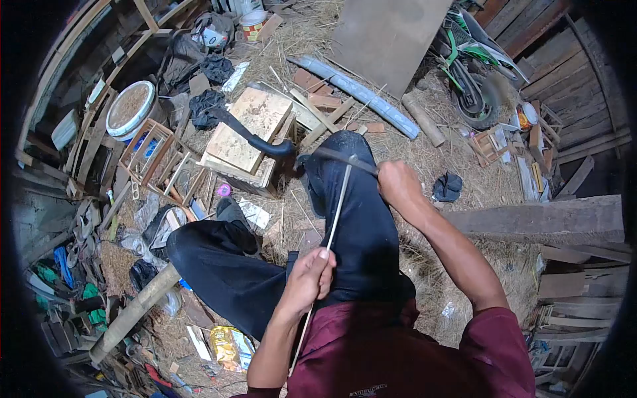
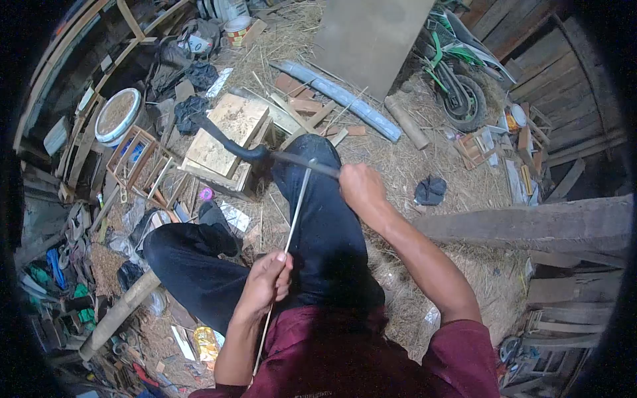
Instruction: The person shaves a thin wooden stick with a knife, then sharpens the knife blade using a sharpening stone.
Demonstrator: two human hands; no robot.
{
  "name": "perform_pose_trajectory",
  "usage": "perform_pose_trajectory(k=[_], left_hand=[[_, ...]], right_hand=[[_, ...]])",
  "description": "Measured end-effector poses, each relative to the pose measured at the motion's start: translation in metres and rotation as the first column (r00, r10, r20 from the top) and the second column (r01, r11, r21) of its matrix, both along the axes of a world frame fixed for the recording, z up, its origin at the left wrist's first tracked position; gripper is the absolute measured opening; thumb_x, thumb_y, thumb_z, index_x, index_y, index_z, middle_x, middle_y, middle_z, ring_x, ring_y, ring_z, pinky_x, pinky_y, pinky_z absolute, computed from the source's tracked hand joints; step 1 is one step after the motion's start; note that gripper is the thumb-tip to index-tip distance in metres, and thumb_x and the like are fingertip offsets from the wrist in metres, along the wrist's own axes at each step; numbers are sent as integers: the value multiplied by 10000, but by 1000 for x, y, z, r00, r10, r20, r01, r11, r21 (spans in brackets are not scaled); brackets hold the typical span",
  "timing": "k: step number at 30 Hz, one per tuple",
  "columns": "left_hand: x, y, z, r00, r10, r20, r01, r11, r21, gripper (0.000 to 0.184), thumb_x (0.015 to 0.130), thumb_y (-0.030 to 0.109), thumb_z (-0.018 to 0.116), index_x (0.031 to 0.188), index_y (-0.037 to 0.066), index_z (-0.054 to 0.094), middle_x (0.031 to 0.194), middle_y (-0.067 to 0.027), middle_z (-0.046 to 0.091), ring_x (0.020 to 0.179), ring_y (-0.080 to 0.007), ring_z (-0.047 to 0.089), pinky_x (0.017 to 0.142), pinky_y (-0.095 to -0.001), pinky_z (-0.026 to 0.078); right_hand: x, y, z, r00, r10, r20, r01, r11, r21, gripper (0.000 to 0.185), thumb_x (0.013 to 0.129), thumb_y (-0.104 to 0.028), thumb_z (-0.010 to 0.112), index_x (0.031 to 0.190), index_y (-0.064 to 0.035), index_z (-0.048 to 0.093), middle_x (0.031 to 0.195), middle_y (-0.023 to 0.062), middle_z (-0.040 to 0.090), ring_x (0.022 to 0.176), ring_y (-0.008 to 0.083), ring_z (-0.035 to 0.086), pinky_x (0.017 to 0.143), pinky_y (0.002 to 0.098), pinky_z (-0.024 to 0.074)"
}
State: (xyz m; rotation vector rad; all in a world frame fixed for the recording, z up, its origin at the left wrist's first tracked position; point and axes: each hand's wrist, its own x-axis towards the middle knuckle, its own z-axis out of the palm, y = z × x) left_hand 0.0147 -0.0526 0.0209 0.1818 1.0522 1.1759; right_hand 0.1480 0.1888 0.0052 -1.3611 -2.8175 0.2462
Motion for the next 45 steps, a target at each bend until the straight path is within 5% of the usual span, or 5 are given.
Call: perform_pose_trajectory(k=[8,15,18,27,45], left_hand=[[-14,24,3,973,78,-219,-57,993,103,302,1033,303,422,986,37,557,571,56,373,442,-41,335,378,-207,237],[-32,65,-7,904,161,-397,-132,986,99,263,1030,269,434,1037,51,581,628,49,454,420,-12,303,374,-194,230],[-41,72,-9,880,168,-445,-154,986,67,249,1025,245,446,1017,32,577,619,26,498,407,-25,324,375,-206,241],[-70,93,-9,466,122,-876,-119,990,75,289,964,167,505,828,-42,652,645,-162,638,573,-204,621,568,-351,466],[-60,64,-3,584,94,-806,-111,993,35,255,978,148,518,811,-17,617,573,7,486,541,-58,431,486,-274,326]], right_hand=[[3,11,-8,968,-164,-192,117,965,-234,160,772,-100,663,837,44,639,774,274,652,787,445,656,718,499,515],[-5,-7,37,764,-195,-615,-130,886,-444,435,929,-209,607,1319,-75,469,960,216,649,925,293,653,805,402,483],[-27,-22,33,708,120,-696,-319,934,-164,435,959,-141,535,1389,-133,469,1029,190,651,913,327,658,817,408,495],[-59,-23,30,831,414,-372,-510,834,-211,529,903,-119,556,1390,-316,490,730,126,515,647,331,571,587,430,470],[-54,-7,14,762,472,-443,-583,798,-154,659,765,43,629,1357,-236,543,673,99,472,551,288,522,499,385,439]])
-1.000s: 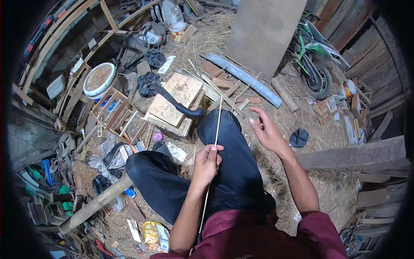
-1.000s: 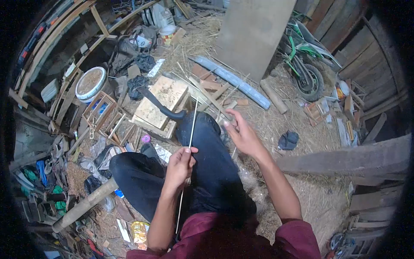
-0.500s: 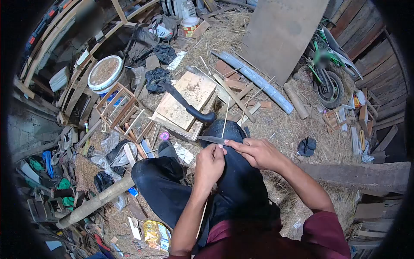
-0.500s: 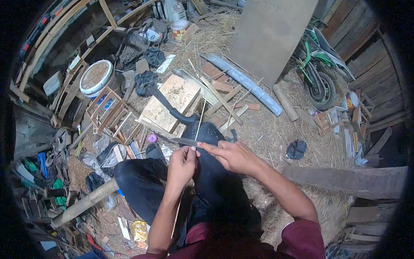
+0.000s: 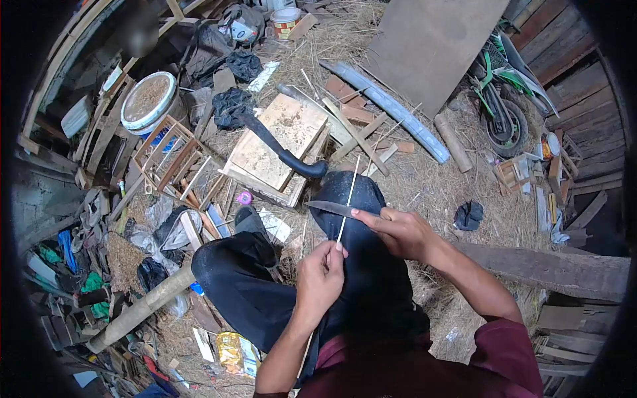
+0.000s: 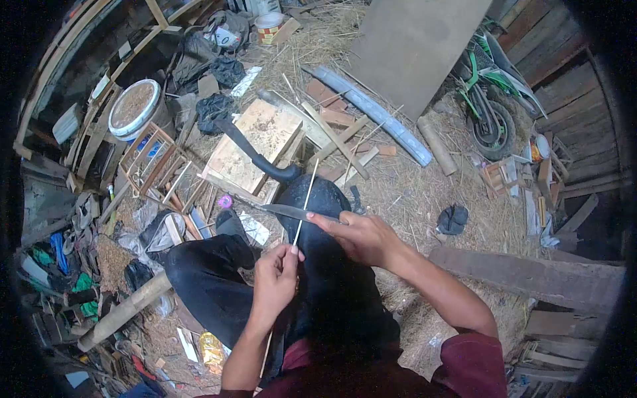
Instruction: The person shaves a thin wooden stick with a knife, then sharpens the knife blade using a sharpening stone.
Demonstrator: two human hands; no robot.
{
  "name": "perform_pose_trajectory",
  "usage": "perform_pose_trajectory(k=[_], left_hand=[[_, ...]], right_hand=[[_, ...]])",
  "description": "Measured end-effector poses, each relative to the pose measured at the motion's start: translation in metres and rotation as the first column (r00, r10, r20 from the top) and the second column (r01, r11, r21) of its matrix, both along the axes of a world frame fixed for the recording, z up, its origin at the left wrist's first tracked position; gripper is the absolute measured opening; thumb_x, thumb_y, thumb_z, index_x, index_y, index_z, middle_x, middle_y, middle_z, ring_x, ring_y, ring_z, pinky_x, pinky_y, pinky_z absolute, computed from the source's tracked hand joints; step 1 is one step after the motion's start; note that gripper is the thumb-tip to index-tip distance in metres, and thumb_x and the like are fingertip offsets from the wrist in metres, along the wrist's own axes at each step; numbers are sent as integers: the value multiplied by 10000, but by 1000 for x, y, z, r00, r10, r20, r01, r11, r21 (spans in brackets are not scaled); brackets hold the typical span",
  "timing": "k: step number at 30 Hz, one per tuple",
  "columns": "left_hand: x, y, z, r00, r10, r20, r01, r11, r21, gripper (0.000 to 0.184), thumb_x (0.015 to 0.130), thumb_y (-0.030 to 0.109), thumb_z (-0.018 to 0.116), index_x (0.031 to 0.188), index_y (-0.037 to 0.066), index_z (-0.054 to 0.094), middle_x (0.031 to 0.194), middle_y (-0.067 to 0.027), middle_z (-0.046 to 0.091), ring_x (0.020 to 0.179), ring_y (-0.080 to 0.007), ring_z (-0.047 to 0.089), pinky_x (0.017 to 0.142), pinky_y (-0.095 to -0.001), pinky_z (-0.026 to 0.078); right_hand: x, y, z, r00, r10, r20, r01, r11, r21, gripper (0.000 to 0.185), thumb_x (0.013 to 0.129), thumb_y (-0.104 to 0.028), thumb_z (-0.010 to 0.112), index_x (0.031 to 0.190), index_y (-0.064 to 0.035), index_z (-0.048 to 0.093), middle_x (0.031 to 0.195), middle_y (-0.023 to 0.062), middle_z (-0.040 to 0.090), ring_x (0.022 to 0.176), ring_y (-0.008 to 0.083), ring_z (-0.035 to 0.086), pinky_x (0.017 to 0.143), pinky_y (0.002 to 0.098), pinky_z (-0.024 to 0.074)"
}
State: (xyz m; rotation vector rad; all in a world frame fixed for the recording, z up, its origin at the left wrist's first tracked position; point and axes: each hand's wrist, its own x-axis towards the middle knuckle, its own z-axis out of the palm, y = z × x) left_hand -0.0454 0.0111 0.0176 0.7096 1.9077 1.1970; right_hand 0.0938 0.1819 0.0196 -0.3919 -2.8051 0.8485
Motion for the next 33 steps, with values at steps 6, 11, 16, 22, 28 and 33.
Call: perform_pose_trajectory(k=[6,11,16,22,28,33], left_hand=[[-4,27,1,991,-25,-135,34,997,70,253,975,161,516,809,0,618,562,-9,479,525,-70,423,489,-285,329],[15,3,8,1000,-4,-17,4,1000,-18,258,982,177,513,813,12,616,549,18,433,521,-54,380,477,-271,285],[23,-19,7,999,7,31,-6,1000,-20,269,990,197,517,814,21,617,560,50,406,525,-38,338,473,-258,244],[22,-51,12,998,-24,63,28,998,-63,243,987,162,522,827,8,619,532,32,421,487,-26,349,448,-250,243],[26,-82,18,976,-43,213,74,987,-141,250,1002,166,502,825,24,607,592,77,438,537,-2,361,477,-217,239],[21,-35,-1,972,-81,221,57,992,116,276,1019,202,470,841,29,591,583,56,439,512,-20,376,472,-218,272]], right_hand=[[5,6,-3,999,46,2,-46,999,7,698,748,50,633,1368,-251,528,665,91,474,553,277,531,501,385,448],[9,1,1,996,-56,68,51,997,61,700,753,55,621,1369,-264,524,670,89,467,561,276,528,503,390,451],[13,0,-5,994,-85,63,80,994,74,753,781,26,596,1415,-349,439,701,102,476,575,312,543,508,417,479],[16,-1,-4,993,-115,26,114,992,54,707,792,41,578,1406,-294,473,684,110,461,582,312,535,512,413,462],[21,-1,-15,972,-218,-94,217,976,-16,641,809,46,567,1384,-232,512,675,119,453,577,290,514,534,393,452],[24,-4,-15,989,-113,-98,107,992,-60,604,816,46,565,1361,-213,539,684,115,465,582,276,519,541,378,456]])
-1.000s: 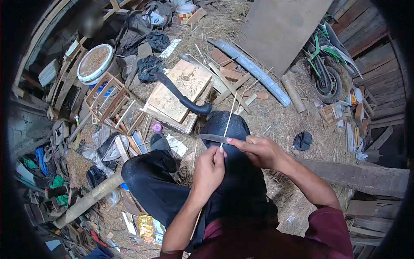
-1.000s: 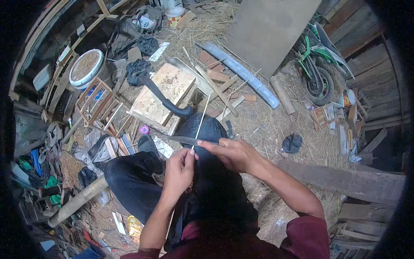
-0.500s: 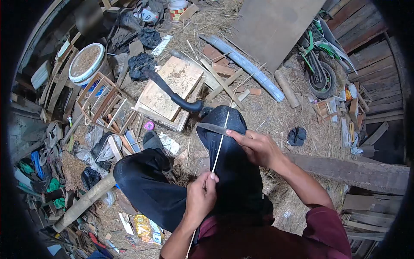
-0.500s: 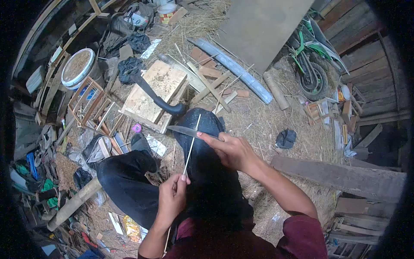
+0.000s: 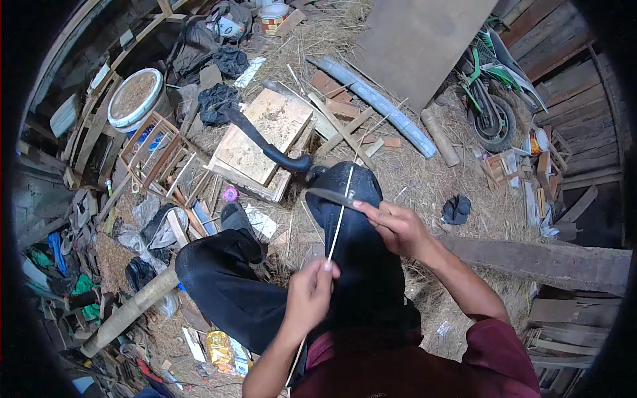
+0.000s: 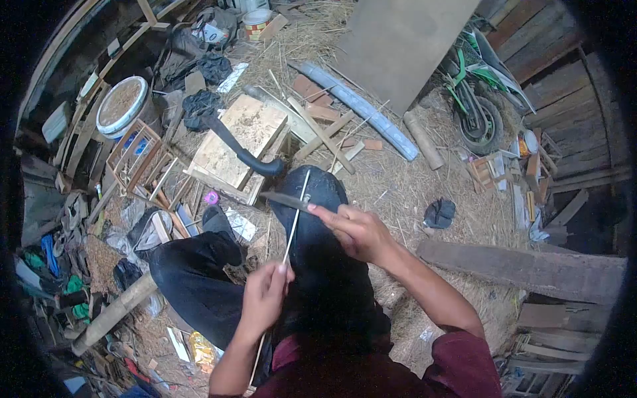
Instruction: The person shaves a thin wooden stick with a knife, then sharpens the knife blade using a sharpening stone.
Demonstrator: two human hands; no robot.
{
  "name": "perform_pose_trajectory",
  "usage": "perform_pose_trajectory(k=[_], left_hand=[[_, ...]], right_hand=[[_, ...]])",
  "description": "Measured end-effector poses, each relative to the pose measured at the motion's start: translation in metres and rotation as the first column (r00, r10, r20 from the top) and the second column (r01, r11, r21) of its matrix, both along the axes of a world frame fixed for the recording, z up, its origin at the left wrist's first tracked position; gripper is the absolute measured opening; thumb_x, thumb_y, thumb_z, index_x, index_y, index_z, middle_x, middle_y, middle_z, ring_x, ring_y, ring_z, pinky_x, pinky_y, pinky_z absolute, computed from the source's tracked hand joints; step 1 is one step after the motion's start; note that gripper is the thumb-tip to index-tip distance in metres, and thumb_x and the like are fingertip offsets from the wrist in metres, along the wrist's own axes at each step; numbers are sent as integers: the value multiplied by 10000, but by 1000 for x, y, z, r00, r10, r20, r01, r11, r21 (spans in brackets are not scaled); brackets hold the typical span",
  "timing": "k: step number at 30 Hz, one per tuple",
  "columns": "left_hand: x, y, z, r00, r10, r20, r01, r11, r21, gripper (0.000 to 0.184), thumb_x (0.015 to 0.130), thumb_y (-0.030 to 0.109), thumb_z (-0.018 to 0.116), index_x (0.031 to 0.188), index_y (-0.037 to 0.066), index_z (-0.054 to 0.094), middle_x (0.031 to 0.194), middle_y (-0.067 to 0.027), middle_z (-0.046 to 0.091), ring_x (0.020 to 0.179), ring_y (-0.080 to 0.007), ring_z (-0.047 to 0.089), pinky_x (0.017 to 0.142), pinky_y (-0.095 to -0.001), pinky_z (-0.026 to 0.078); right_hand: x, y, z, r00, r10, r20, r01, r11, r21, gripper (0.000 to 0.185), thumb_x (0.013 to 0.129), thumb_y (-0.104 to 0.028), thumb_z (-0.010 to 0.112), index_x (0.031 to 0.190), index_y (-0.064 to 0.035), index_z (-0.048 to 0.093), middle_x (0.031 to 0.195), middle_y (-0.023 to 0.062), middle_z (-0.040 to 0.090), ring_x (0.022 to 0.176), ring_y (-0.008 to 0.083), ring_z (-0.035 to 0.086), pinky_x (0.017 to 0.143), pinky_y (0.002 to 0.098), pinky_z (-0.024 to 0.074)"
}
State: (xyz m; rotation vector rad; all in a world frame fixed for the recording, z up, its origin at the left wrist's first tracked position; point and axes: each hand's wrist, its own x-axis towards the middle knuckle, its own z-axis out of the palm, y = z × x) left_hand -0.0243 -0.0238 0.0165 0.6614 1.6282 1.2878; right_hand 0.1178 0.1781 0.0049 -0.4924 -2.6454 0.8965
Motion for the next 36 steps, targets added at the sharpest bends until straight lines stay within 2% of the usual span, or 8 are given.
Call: perform_pose_trajectory(k=[8,11,15,16,19,26,32,36], left_hand=[[-20,79,-7,992,4,128,-1,1000,-18,292,1020,212,466,817,31,574,581,52,429,525,-46,391,481,-242,288],[-12,70,-17,988,37,-151,-30,998,50,278,1015,183,471,803,30,567,581,64,409,529,-38,366,482,-242,271],[-1,39,-12,990,16,-140,-21,999,-37,271,1013,177,475,804,32,571,600,60,409,545,-33,355,491,-246,269],[0,27,-8,1000,3,3,-2,990,-144,280,1015,191,474,807,34,577,605,55,420,555,-33,362,496,-242,273],[9,-2,-6,992,-11,-127,6,999,-41,287,1018,202,469,812,37,582,588,62,413,539,-30,355,486,-233,264],[14,-41,12,992,-86,93,105,967,-231,261,1011,172,472,835,19,590,578,-23,434,538,-76,408,491,-281,343],[5,26,-11,974,-27,-225,42,997,60,334,1028,231,452,788,27,562,597,29,447,536,-51,389,487,-236,313],[-10,80,-18,984,6,-178,14,994,112,312,1017,193,457,783,15,559,576,31,438,525,-48,388,486,-252,308]], right_hand=[[-8,7,15,991,61,115,-65,998,25,689,765,43,604,1371,-272,513,693,91,481,586,278,545,520,391,464],[-6,6,8,987,31,156,-39,998,47,745,745,40,615,1393,-300,478,703,96,486,586,290,554,513,399,468],[-5,6,7,967,-33,252,14,997,77,761,744,41,613,1405,-304,459,713,107,486,590,301,556,521,399,468],[-5,6,7,972,-39,230,27,998,55,763,745,45,612,1406,-303,456,714,110,485,592,300,555,524,399,465],[-2,7,6,982,-64,177,64,998,10,755,754,56,608,1406,-293,460,713,114,477,590,297,544,535,394,457],[1,6,3,988,-154,35,154,988,-8,628,816,61,602,1363,-236,529,683,105,444,570,265,489,547,377,444],[6,3,0,1000,-12,-23,11,999,-39,645,795,63,618,1374,-202,523,682,90,461,575,240,498,550,361,451],[2,7,5,998,41,41,-37,994,-101,705,744,78,628,1368,-236,530,679,78,470,573,245,504,540,360,451]])
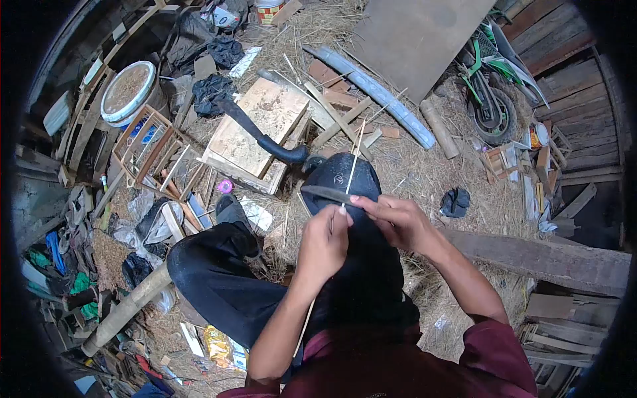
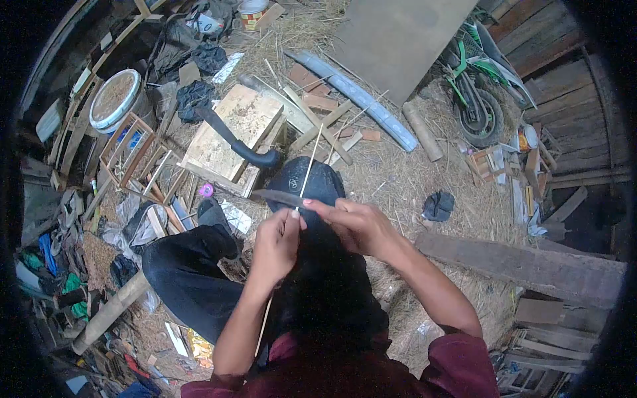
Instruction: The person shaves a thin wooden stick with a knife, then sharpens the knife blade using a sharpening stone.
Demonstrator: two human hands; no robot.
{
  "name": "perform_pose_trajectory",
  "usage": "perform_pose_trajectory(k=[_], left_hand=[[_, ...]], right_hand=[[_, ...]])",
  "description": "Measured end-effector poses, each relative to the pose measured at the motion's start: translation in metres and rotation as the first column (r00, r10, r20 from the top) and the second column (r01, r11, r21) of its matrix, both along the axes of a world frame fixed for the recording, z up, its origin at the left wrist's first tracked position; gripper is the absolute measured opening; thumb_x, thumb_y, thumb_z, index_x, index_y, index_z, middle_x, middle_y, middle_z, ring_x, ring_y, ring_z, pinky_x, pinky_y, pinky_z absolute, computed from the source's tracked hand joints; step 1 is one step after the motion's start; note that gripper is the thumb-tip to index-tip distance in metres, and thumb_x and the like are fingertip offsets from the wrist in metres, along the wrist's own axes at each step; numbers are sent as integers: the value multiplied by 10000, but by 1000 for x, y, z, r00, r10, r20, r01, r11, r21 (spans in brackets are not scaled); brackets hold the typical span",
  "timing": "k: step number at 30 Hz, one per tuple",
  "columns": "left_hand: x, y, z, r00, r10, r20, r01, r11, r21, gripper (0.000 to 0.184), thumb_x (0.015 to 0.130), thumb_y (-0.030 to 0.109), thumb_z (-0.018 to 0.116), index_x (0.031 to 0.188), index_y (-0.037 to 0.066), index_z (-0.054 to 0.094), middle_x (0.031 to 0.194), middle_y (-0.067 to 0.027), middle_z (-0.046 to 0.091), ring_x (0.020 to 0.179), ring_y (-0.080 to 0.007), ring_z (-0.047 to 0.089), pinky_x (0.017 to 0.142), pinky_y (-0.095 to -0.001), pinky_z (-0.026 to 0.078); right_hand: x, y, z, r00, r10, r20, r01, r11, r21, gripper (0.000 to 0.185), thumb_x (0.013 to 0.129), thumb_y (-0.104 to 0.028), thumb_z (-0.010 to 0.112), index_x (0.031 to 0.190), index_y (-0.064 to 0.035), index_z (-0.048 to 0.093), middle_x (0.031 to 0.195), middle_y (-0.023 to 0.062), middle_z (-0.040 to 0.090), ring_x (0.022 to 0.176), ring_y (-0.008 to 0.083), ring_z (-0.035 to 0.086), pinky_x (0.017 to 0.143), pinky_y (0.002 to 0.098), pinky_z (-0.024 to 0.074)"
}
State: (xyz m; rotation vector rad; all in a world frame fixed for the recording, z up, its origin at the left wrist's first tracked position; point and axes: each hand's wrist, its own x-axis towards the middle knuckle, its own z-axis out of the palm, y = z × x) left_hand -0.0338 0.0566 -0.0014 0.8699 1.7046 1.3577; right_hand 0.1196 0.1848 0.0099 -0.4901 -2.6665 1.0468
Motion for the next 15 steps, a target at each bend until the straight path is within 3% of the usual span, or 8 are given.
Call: perform_pose_trajectory(k=[8,11,14,15], left_hand=[[13,-20,-1,997,59,-42,-61,996,-58,282,1009,171,471,790,15,556,577,26,418,552,-54,376,490,-266,304],[19,-49,14,1000,1,-14,-3,979,-203,255,999,138,474,793,10,555,589,1,424,586,-57,392,508,-266,328],[28,-83,18,999,3,-32,-8,986,-167,159,957,78,509,838,-5,573,644,-161,560,558,-212,570,554,-332,440],[29,-91,22,1000,-12,-7,10,981,-192,148,953,65,509,839,-5,573,643,-164,554,549,-219,561,551,-331,440]], right_hand=[[-2,3,-6,996,-87,35,83,990,117,712,738,63,635,1358,-274,532,682,91,483,574,273,520,529,379,449],[1,1,-7,989,-140,48,136,987,87,679,770,53,634,1354,-282,537,678,104,469,571,278,511,532,382,445],[2,0,-1,981,-189,43,186,980,70,634,804,48,623,1350,-266,547,677,111,457,571,275,498,538,381,443],[3,0,0,978,-203,42,200,977,69,618,815,47,618,1348,-257,551,677,112,453,572,273,494,541,381,442]])
